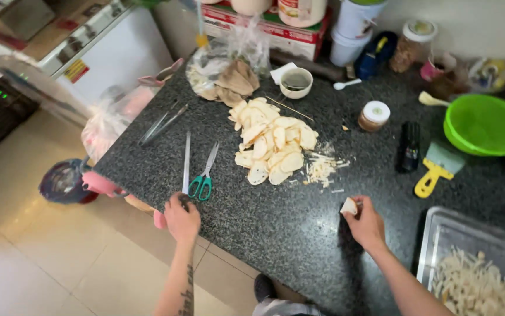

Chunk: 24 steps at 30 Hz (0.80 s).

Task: Use scissors and a scraper to cut and collect small pieces of bread on a kitchen counter.

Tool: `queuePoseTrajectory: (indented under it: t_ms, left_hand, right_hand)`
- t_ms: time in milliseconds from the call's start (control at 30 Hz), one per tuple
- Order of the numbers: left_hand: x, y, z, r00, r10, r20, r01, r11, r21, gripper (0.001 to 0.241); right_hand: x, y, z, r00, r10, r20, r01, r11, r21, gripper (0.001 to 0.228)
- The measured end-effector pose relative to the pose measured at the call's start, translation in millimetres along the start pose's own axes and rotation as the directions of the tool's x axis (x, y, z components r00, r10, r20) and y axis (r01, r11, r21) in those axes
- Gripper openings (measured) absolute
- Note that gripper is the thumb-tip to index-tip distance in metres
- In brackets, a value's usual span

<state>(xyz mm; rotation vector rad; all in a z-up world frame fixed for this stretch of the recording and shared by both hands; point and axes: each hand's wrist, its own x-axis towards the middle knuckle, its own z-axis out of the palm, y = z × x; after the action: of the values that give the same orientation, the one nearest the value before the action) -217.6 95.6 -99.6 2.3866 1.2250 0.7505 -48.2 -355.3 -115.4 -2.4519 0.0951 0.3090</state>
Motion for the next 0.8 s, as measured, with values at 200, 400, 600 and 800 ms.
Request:
queuePoseTrajectory:
  t_ms: [200,400,600,800]
  left_hand:
    - [29,-34,36,0.999,0.023,-0.038,-0.012,0.967,0.254,0.034]
    - [40,13,13,0.987,0.159,0.004,-0.139,0.853,0.502,0.034]
    - [33,22,30,0.871,0.391,0.297,-0.477,0.815,0.328,0.042]
    - [51,31,35,0.84,0.284,0.462,-0.497,0.745,0.445,0.037]
  right_hand:
    - [29,5,0,0.994,0.028,0.109,-0.087,0.808,0.582,0.046]
    - [30,-32,-16,0.976,0.076,0.203,-0.211,0.545,0.812,0.034]
    - [24,-75,-21,0.965,0.14,0.221,-0.258,0.366,0.894,0.025]
    - [20,-83,-14,0.953,0.093,0.289,-0.303,0.25,0.92,0.027]
